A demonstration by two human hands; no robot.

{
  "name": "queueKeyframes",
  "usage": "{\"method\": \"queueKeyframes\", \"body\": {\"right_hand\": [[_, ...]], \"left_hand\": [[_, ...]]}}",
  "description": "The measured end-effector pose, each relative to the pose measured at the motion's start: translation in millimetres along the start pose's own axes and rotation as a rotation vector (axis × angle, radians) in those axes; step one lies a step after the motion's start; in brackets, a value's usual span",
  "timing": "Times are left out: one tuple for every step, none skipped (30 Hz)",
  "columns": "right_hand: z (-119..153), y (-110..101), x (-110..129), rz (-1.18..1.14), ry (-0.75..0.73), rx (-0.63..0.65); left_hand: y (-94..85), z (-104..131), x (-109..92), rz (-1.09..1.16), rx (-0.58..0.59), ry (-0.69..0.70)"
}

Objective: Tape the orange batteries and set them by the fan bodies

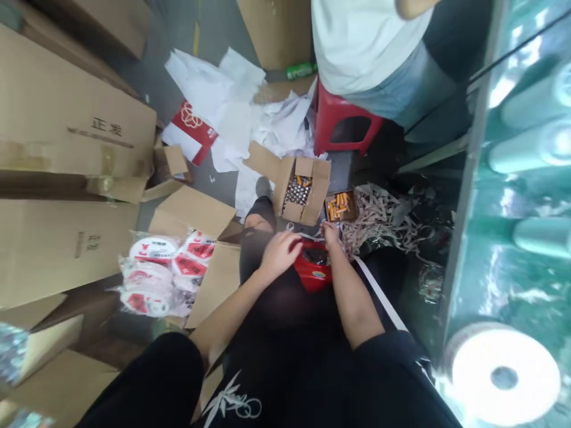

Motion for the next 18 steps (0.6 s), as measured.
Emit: {"method": "queueKeyframes", "body": {"right_hand": [[16.3, 10.0, -5.9, -0.007, 0.012, 0.033], [32.5, 20.1, -11.1, -0.014, 0.016, 0.067], [48.5, 30.3, -14.9, -0.018, 0.008, 0.101], [64.4, 40.5, -18.0, -0.02, -0.008, 0.137], [80.0, 50.7, -20.6, -0.017, -0.027, 0.177], [95.4, 60.6, -23.2, -0.01, -0.047, 0.22], [110.0, 69.7, -25.9, 0.002, -0.068, 0.264], [123.6, 77.5, -28.9, 0.017, -0.089, 0.308], [135.5, 83.5, -32.1, 0.036, -0.108, 0.347], [145.4, 87.4, -35.6, 0.057, -0.126, 0.381], [153.0, 89.1, -39.0, 0.079, -0.14, 0.407], [158.2, 88.7, -42.3, 0.1, -0.151, 0.426], [161.1, 86.9, -45.2, 0.119, -0.159, 0.44], [162.1, 83.9, -47.9, 0.133, -0.162, 0.451], [161.6, 80.5, -50.3, 0.142, -0.161, 0.46], [160.0, 76.9, -52.5, 0.146, -0.157, 0.466], [157.9, 73.4, -54.6, 0.144, -0.148, 0.468], [155.4, 70.2, -56.6, 0.137, -0.138, 0.468]], "left_hand": [[-22.1, 27.4, 12.8, -0.052, -0.061, -0.014], [-40.8, 51.8, 26.0, -0.114, -0.129, -0.031], [-55.0, 72.1, 37.7, -0.193, -0.197, -0.04], [-63.0, 87.4, 47.6, -0.241, -0.235, -0.041], [-66.3, 97.6, 55.1, -0.276, -0.263, -0.036], [-65.7, 103.0, 60.0, -0.295, -0.278, -0.028], [-62.5, 104.8, 62.5, -0.298, -0.285, -0.019], [-58.4, 104.1, 63.1, -0.3, -0.294, -0.012], [-53.9, 102.5, 62.3, -0.306, -0.301, -0.006], [-49.4, 101.2, 60.8, -0.31, -0.303, 0.001], [-44.9, 101.3, 59.1, -0.313, -0.295, 0.009], [-40.4, 103.9, 57.7, -0.312, -0.278, 0.02], [-35.8, 109.4, 56.6, -0.309, -0.254, 0.032], [-31.2, 118.1, 55.9, -0.303, -0.225, 0.045], [-26.8, 129.6, 55.2, -0.296, -0.196, 0.057], [-22.8, 143.2, 54.3, -0.287, -0.169, 0.068], [-19.8, 157.8, 52.7, -0.277, -0.145, 0.078], [-18.2, 171.8, 50.2, -0.265, -0.124, 0.086]]}}
Point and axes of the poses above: each hand's wrist, its own z-axis away from the middle knuckle, its own y-axis out of the palm, x = y × z, the point moved 6 cm from there along -z, towards the middle knuckle, and after that the axes turned 9 degrees about z, right-handed, at the moved point
